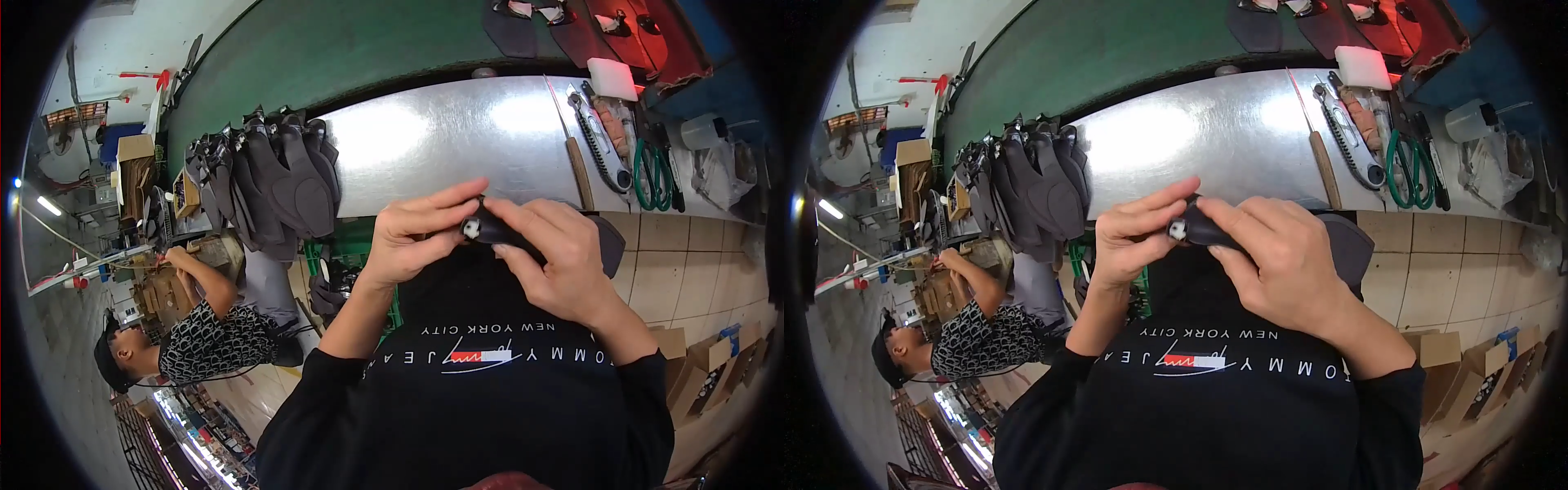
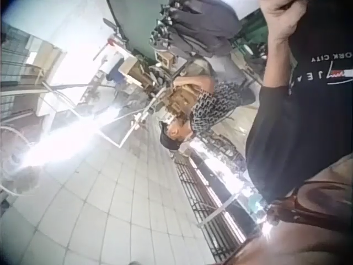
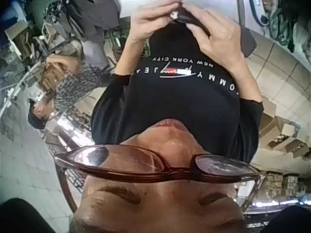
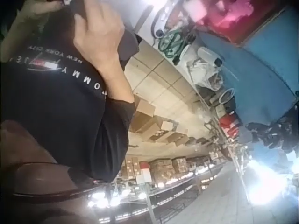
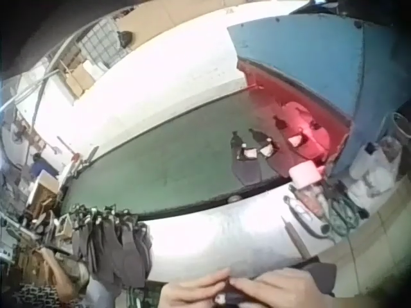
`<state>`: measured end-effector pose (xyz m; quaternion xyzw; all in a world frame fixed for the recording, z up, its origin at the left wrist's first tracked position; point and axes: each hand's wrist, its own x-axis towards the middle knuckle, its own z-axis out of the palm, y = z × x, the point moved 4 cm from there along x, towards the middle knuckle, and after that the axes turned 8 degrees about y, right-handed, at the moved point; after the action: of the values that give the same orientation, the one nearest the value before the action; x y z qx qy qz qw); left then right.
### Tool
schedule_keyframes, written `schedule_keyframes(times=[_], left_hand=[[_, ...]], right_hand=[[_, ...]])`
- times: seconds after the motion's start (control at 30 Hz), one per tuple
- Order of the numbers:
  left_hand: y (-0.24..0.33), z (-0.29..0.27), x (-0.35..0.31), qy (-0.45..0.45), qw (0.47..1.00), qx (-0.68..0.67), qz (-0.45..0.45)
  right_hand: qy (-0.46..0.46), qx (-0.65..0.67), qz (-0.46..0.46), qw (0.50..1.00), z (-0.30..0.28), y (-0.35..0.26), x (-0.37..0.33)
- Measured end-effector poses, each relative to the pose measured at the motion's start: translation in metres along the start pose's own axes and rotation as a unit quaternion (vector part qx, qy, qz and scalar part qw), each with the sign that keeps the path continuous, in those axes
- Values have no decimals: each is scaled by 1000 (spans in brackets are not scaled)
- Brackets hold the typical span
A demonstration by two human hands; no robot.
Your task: Manually assembling shoe components by attaching small parts to the heel area of shoe soles.
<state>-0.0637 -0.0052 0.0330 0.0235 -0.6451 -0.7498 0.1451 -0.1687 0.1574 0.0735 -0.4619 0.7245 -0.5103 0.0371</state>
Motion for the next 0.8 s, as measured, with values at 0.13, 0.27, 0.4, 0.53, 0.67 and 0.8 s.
schedule_keyframes(times=[0.13, 0.27, 0.4, 0.53, 0.67, 0.8], left_hand=[[-7, 9, 0, 74, 994, 6, -82], [-17, 12, -4, 109, 985, -41, -126], [-16, 15, -4, 137, 975, -46, -167], [-14, 12, -2, 137, 968, -76, -198], [-15, 10, 0, 153, 962, -68, -216], [-14, 11, 2, 158, 967, -17, -197]], right_hand=[[-10, 67, 97, 993, 6, 14, -3], [7, 118, 101, 988, 8, 24, -8], [-26, 42, 73, 996, 8, 22, -6], [-73, -17, -14, 997, 4, 19, 2], [-95, 18, 24, 995, 5, 20, 2], [-83, 38, 68, 993, 13, 24, -6]])
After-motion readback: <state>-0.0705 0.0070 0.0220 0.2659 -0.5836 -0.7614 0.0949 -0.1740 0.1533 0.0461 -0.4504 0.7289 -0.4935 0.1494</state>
